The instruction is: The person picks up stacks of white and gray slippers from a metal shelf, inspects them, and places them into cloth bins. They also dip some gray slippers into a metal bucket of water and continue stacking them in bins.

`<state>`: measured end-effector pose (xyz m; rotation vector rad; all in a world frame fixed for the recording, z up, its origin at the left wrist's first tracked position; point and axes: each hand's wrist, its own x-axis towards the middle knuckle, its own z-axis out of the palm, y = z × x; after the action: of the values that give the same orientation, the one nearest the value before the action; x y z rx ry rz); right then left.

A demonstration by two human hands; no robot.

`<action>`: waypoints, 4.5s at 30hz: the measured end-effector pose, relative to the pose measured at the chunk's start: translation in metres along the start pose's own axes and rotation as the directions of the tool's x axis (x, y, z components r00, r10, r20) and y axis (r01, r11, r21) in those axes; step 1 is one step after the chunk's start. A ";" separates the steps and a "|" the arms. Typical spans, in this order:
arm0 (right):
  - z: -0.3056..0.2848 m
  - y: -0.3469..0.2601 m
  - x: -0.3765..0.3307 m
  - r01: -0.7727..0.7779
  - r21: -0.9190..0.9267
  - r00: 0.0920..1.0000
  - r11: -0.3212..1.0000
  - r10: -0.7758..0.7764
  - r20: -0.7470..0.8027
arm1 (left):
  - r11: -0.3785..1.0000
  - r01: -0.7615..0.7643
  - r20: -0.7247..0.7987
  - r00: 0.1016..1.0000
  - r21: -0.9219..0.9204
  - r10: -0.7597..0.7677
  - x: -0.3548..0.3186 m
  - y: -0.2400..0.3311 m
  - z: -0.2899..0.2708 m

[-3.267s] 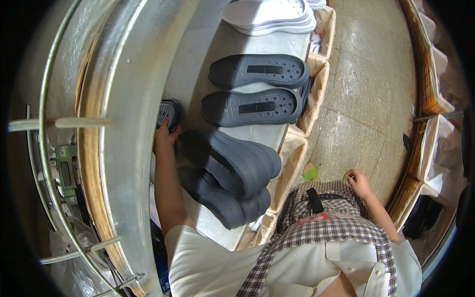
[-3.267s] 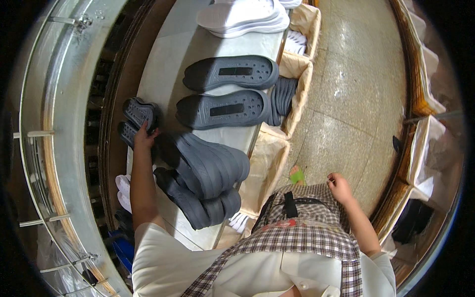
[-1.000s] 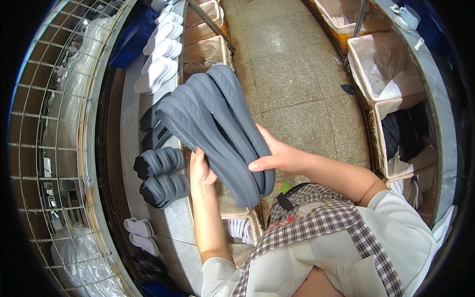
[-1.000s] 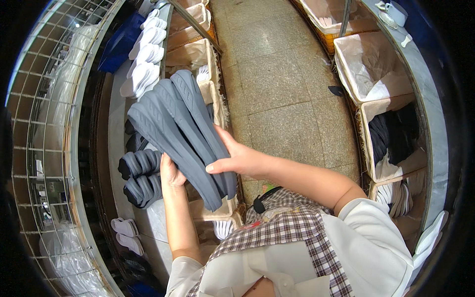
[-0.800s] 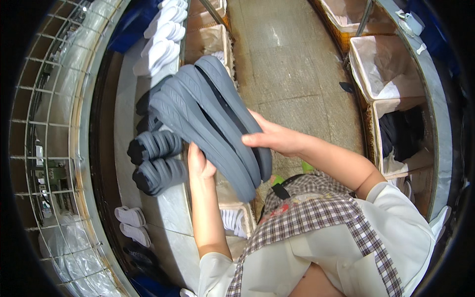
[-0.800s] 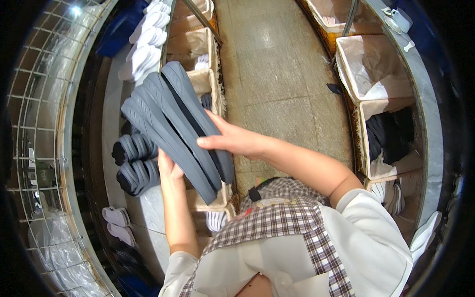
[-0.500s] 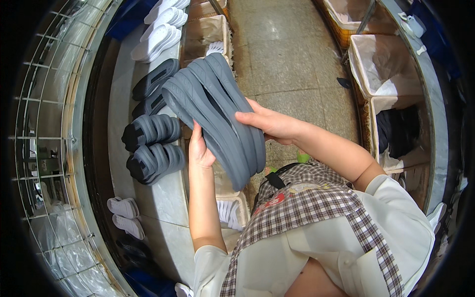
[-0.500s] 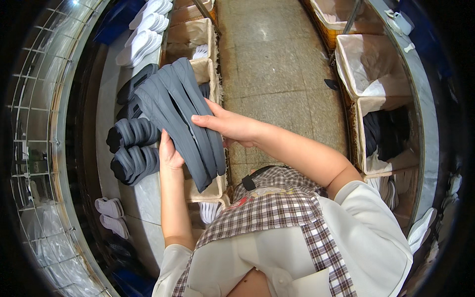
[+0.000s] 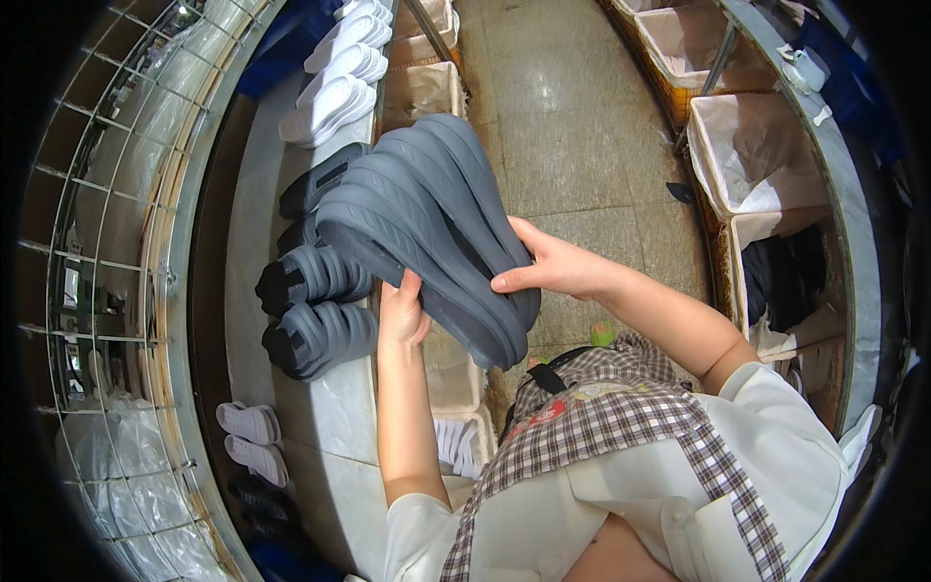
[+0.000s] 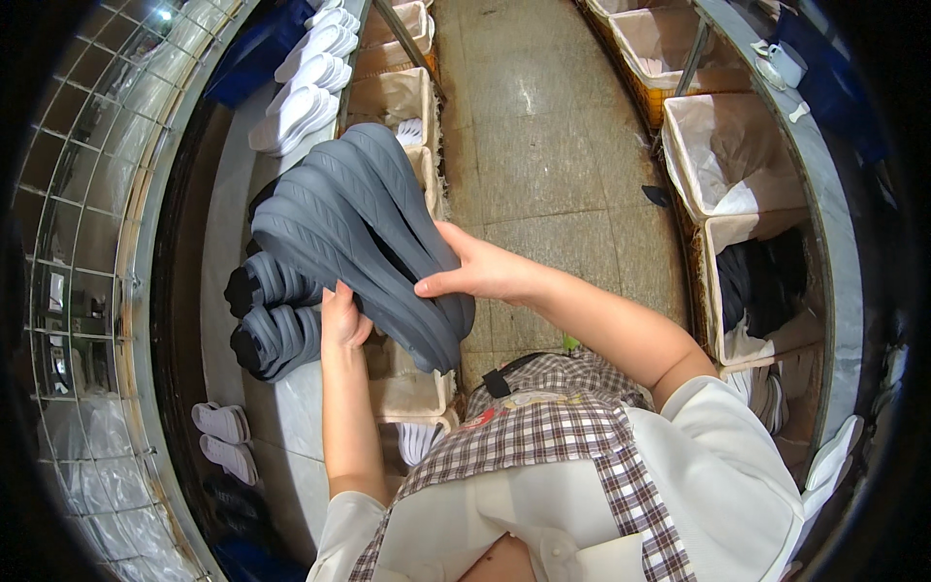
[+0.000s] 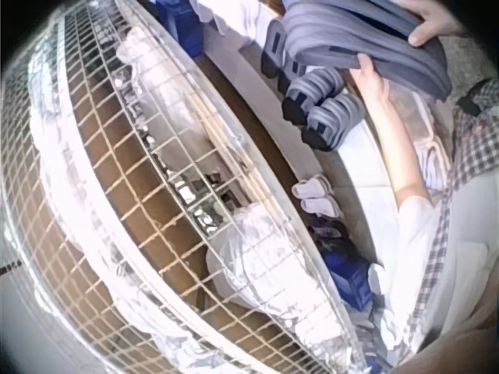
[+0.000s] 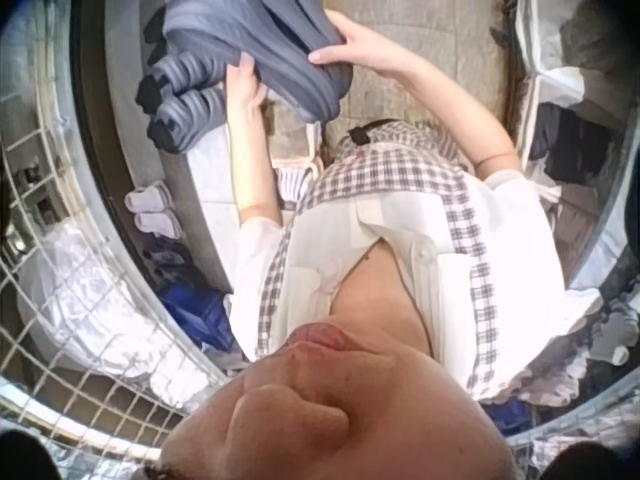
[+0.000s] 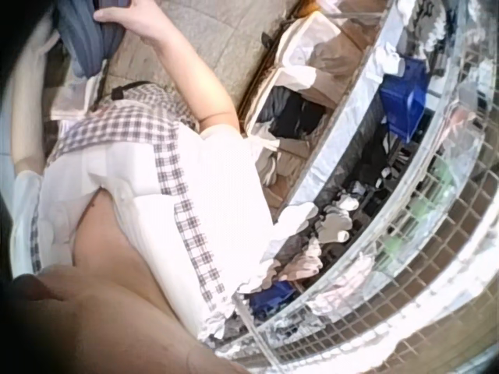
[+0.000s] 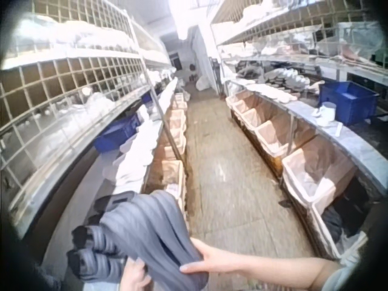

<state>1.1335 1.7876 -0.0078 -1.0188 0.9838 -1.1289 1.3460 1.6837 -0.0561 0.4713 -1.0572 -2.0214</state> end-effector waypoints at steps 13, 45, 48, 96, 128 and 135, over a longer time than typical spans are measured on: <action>-0.047 0.012 0.009 0.162 0.128 0.986 0.978 -0.166 0.026 | 0.941 0.141 -0.188 0.961 -0.307 -0.205 0.003 -0.008 0.072; 0.059 -0.038 0.016 0.041 0.378 0.988 0.925 0.020 -0.155 | 0.258 -0.044 -0.101 0.846 0.965 0.524 -0.031 0.056 0.056; 0.056 -0.052 0.037 -0.136 0.555 0.963 0.821 0.242 -0.122 | 0.205 0.013 -0.136 0.789 0.979 0.599 -0.047 0.079 0.034; 0.217 0.000 0.396 -0.592 -0.420 0.227 0.688 0.643 0.732 | 0.783 -0.608 -0.964 0.108 0.129 0.242 -0.063 0.134 -0.087; 0.358 0.072 0.197 -0.468 -0.514 0.521 0.719 0.695 0.497 | 0.908 -0.416 -0.999 -0.022 0.052 0.047 -0.354 0.085 -0.066; 0.387 0.080 0.217 -0.265 -0.567 0.543 0.780 0.607 0.581 | 0.951 -0.303 -0.996 0.045 0.061 0.078 -0.362 0.109 -0.060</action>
<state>1.5569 1.6337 -0.0116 -1.3131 0.7301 0.0195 1.6595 1.8997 -0.0148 1.3116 0.0219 -0.9590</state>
